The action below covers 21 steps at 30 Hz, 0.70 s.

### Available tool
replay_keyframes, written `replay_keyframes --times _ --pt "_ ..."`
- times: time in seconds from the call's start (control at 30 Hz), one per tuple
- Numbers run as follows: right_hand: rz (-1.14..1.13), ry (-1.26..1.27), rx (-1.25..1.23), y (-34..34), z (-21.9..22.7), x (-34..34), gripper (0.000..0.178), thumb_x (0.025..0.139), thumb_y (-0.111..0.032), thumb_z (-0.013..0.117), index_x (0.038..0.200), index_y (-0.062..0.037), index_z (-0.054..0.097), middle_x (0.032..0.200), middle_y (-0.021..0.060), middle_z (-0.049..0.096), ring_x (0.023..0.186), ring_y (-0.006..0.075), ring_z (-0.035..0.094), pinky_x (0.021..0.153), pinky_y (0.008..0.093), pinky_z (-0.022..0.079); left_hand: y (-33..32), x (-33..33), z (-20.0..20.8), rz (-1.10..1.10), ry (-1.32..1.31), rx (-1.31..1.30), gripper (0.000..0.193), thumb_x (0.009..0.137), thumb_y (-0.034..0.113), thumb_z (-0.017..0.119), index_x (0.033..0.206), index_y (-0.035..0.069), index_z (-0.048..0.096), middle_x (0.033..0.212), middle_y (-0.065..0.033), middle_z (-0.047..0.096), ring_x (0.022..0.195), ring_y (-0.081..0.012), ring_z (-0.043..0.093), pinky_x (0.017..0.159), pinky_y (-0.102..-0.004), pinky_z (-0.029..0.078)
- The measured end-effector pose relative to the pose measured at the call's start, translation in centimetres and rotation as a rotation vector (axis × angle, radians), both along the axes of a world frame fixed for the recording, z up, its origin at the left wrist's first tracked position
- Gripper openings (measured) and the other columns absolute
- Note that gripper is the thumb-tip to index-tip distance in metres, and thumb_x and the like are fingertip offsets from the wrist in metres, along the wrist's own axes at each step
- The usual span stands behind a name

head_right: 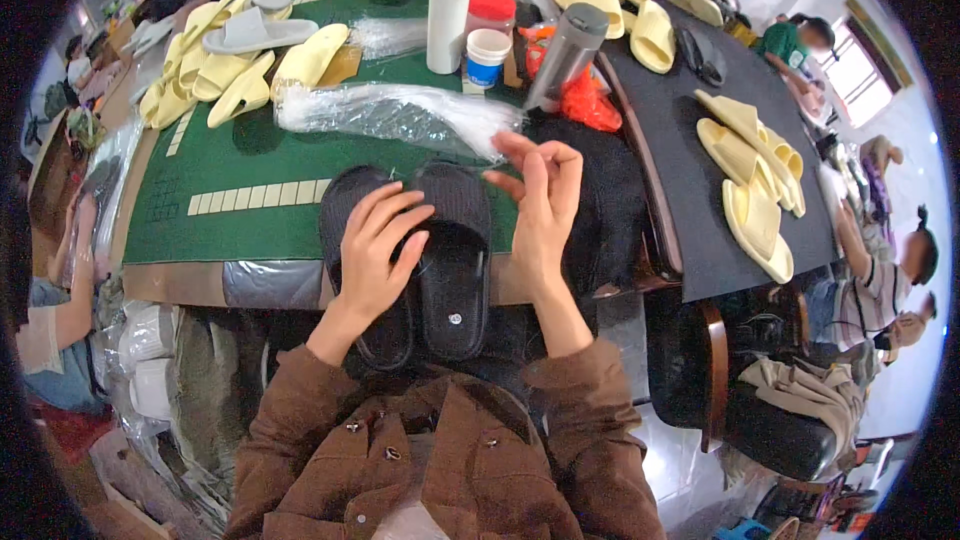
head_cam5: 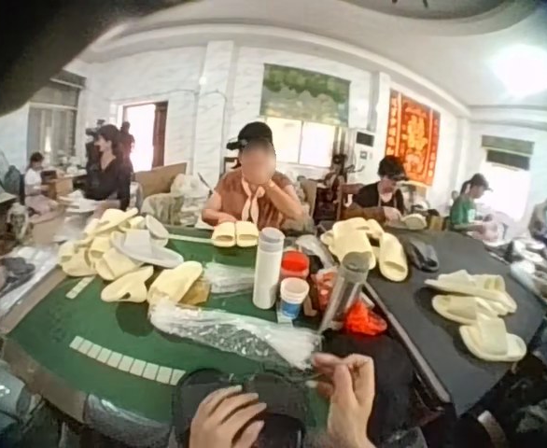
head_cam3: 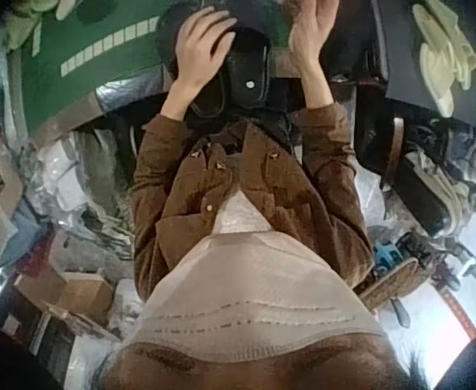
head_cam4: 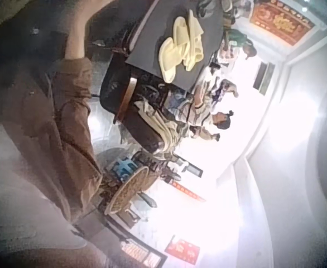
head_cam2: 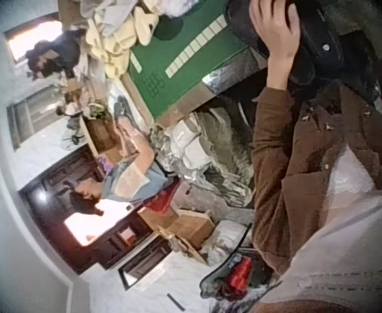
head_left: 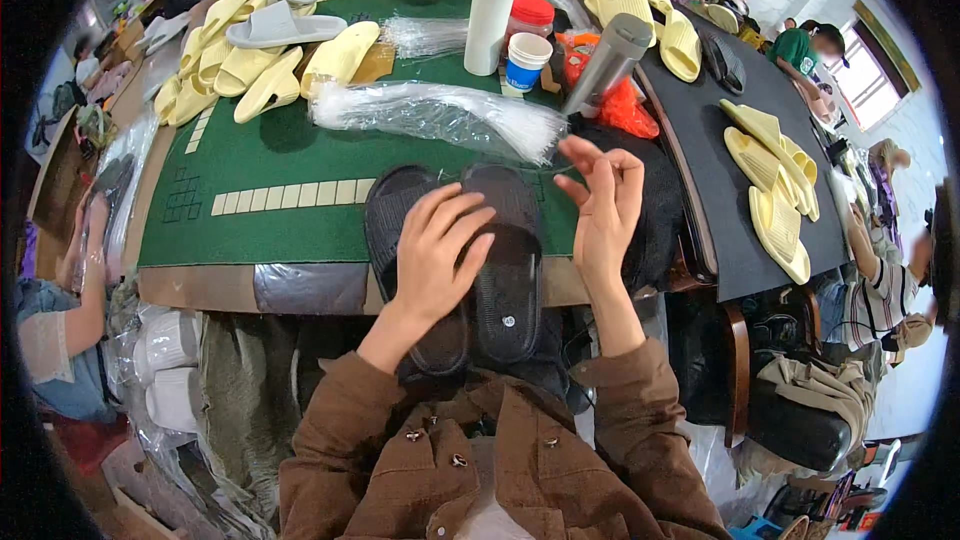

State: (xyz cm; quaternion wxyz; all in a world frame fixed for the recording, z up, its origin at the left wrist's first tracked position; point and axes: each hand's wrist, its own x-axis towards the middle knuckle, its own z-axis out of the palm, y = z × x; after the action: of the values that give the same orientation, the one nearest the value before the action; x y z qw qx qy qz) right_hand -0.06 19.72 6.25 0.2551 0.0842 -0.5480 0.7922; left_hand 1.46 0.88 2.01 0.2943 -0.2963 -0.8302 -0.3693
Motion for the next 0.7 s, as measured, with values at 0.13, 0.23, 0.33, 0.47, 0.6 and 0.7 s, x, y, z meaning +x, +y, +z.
replay_keyframes --times 0.13,0.23,0.33,0.47,0.6,0.7 --pt "0.362 0.019 0.089 -1.2 0.5 4.4 0.009 0.103 -0.012 0.044 0.107 -0.0054 0.039 0.099 0.0179 0.065 0.089 0.0238 0.067 0.071 0.0320 0.056 0.2 3.9 1.3 -0.293 -0.486 0.469 0.033 0.099 0.021 0.050 0.120 -0.002 0.061 0.103 -0.0109 0.068 0.097 -0.0222 0.062 0.090 -0.0362 0.047" --pt "0.623 -0.035 0.268 -2.3 -1.1 8.1 0.007 0.101 -0.006 0.044 0.106 -0.0021 0.040 0.091 0.0194 0.066 0.078 0.0248 0.068 0.065 0.0328 0.056 0.3 5.6 2.3 -0.454 -0.872 0.753 0.039 0.104 0.021 0.043 0.133 -0.003 0.051 0.100 -0.0084 0.068 0.090 -0.0110 0.060 0.084 -0.0292 0.049" --pt "0.768 -0.164 0.514 -2.6 -1.7 10.5 0.003 0.098 0.000 0.047 0.101 0.0002 0.046 0.091 0.0179 0.068 0.084 0.0228 0.069 0.073 0.0337 0.058 -0.6 5.8 2.5 -0.479 -0.962 0.858 0.037 0.103 0.019 0.047 0.134 -0.001 0.051 0.092 -0.0069 0.066 0.085 -0.0102 0.059 0.081 -0.0267 0.048" --pt "0.872 -0.219 0.565 -2.1 -2.2 12.3 0.004 0.098 0.000 0.049 0.101 0.0015 0.050 0.091 0.0144 0.069 0.083 0.0191 0.070 0.071 0.0304 0.058 -1.9 5.6 2.7 -0.399 -0.897 0.841 0.034 0.101 0.016 0.050 0.131 0.000 0.054 0.083 -0.0029 0.061 0.080 -0.0079 0.055 0.078 -0.0245 0.046" --pt "1.037 -0.428 0.454 -1.0 -1.4 13.5 0.004 0.096 0.001 0.052 0.099 -0.0003 0.054 0.085 0.0141 0.069 0.072 0.0168 0.069 0.061 0.0251 0.054 -3.5 5.0 2.8 -0.235 -0.810 0.959 0.029 0.101 0.013 0.047 0.126 0.000 0.057 0.083 -0.0012 0.059 0.078 -0.0075 0.053 0.076 -0.0231 0.045" --pt "1.037 -0.469 0.311 0.0 -1.3 13.6 0.005 0.098 -0.005 0.051 0.102 -0.0030 0.052 0.087 0.0098 0.069 0.067 0.0122 0.066 0.059 0.0237 0.052 -4.7 5.3 2.8 -0.202 -0.785 0.945 0.027 0.101 0.011 0.046 0.123 0.000 0.057 0.082 -0.0016 0.059 0.073 -0.0064 0.050 0.070 -0.0214 0.043"
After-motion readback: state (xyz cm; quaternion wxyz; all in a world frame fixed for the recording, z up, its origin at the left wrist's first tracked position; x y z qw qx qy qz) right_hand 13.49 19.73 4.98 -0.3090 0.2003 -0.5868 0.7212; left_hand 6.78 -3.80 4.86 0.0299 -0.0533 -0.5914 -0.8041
